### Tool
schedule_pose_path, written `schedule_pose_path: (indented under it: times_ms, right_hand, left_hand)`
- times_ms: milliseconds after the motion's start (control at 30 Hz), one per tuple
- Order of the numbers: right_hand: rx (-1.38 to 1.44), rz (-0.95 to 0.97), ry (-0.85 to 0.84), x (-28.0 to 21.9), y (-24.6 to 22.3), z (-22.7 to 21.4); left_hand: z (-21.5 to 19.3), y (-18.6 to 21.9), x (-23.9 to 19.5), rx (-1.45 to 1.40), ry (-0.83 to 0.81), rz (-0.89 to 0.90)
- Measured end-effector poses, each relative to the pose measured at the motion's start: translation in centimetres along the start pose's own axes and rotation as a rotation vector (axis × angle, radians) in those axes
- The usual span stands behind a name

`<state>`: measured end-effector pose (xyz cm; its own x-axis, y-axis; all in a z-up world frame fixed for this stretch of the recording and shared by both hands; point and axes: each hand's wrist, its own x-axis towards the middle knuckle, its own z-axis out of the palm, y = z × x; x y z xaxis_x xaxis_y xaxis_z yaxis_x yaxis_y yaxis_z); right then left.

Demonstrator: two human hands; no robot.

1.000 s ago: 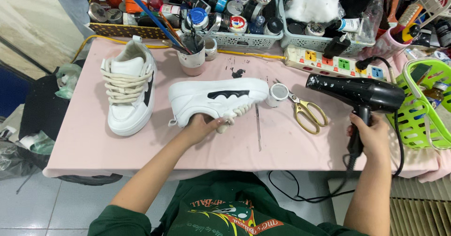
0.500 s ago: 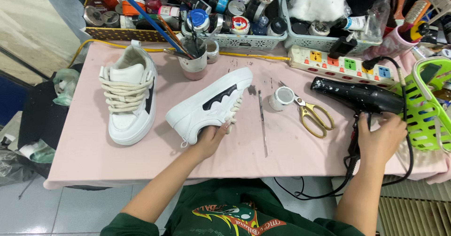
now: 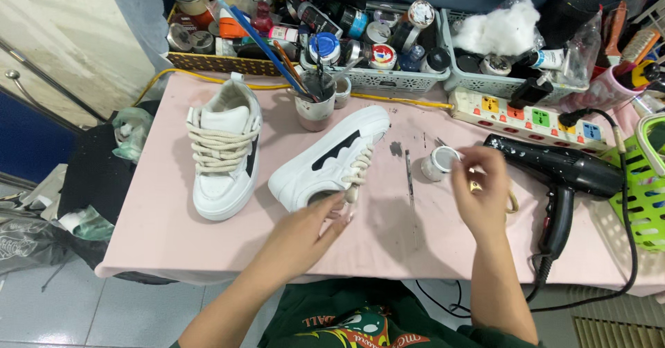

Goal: The person applies black dye to the wave-patterned side of a white sneaker using a brush, dries the area with a hair dryer, and continues painting the black design.

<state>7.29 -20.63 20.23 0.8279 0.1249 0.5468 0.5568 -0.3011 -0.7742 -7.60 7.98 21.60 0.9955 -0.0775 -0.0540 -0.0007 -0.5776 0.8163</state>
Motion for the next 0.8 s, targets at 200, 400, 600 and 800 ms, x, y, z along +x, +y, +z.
schedule_pose_path:
  times_ms: [200, 400, 600, 800]
  right_hand:
    - [-0.089, -0.04, -0.218, 7.2, -1.0, 5.1]
    - [-0.292, -0.47, -0.367, 17.8, 2.7, 12.5]
    - [-0.432, -0.548, -0.691, 23.9, 5.6, 20.5]
    - [-0.733, -0.412, -0.84, 26.1, 5.9, 24.4]
  left_hand:
    - [-2.7, -0.7, 4.1, 0.263, 0.407, 0.297]
    - [-0.8, -3.9, 8.1, 0.147, 0.672, 0.147]
    - [1.0, -5.3, 7.8, 0.099, 0.708, 0.276]
    - [0.9, -5.3, 7.9, 0.099, 0.68, 0.335]
